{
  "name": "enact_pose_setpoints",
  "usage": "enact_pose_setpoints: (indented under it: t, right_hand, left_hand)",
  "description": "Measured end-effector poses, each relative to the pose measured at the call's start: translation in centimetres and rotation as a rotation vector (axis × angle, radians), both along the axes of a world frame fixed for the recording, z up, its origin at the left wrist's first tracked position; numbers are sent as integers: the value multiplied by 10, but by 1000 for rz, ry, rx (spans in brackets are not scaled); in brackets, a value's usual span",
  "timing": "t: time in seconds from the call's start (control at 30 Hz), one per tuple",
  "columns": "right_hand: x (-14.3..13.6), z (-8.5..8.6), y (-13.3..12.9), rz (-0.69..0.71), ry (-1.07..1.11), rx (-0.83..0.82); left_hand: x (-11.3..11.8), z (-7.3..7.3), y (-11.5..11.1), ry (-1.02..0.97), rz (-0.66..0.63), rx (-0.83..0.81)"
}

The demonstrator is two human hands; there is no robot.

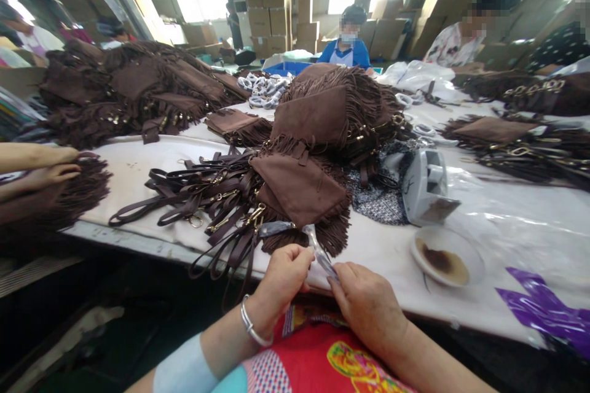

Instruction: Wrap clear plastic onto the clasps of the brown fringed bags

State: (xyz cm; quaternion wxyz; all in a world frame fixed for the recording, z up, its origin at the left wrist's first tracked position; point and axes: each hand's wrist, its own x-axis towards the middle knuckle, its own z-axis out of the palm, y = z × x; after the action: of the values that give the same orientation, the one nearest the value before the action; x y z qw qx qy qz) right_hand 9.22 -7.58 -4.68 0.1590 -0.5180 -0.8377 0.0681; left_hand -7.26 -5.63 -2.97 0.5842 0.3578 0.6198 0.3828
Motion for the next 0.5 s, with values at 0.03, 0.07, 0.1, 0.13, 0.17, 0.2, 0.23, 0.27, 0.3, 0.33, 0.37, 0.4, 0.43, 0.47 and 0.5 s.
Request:
enact_pose_setpoints:
  t: [0.03,0.07,0.1,0.13,0.17,0.2,0.23,0.27,0.3,0.33,0.37,0.4,0.43,0.47,0.5]
  right_hand:
    - [0,-1,0,1,-4,-6]
    - [0,-1,0,1,-7,-10]
    - [0,-1,0,1,-11,-12]
    - [0,-1,0,1,-14,-10]
    - [0,-1,0,2,-16,-7]
    - [0,-1,0,3,-16,-3]
    - [0,0,0,1,-14,-2]
    - [0,0,0,-2,-9,-3]
    - [0,0,0,-5,-1,-8]
    - [0,1,0,-8,10,-19]
    - [0,1,0,-10,22,-32]
    - [0,0,1,-12,37,-47]
    - [0,0,1,-12,54,-63]
    - [0,0,1,-14,73,-83]
    - [0,-1,1,-21,96,-108]
  left_hand:
    - [1,0,0,1,-1,-1]
    - [2,-1,0,15,-2,0]
    - [3,-2,1,36,-2,2]
    - [4,-3,1,63,0,7]
    - [4,-4,2,92,5,14]
    - [4,-6,3,121,8,25]
    - [4,-7,3,150,11,40]
    - [3,-8,3,178,10,60]
    - [3,-8,3,206,4,84]
    - [2,-8,3,234,-6,110]
    - [1,-7,3,263,-17,136]
    - [1,-7,2,294,-31,162]
    - [0,-6,1,329,-46,188]
    - [-1,-6,0,375,-62,226]
    - [-2,-6,-1,438,-81,281]
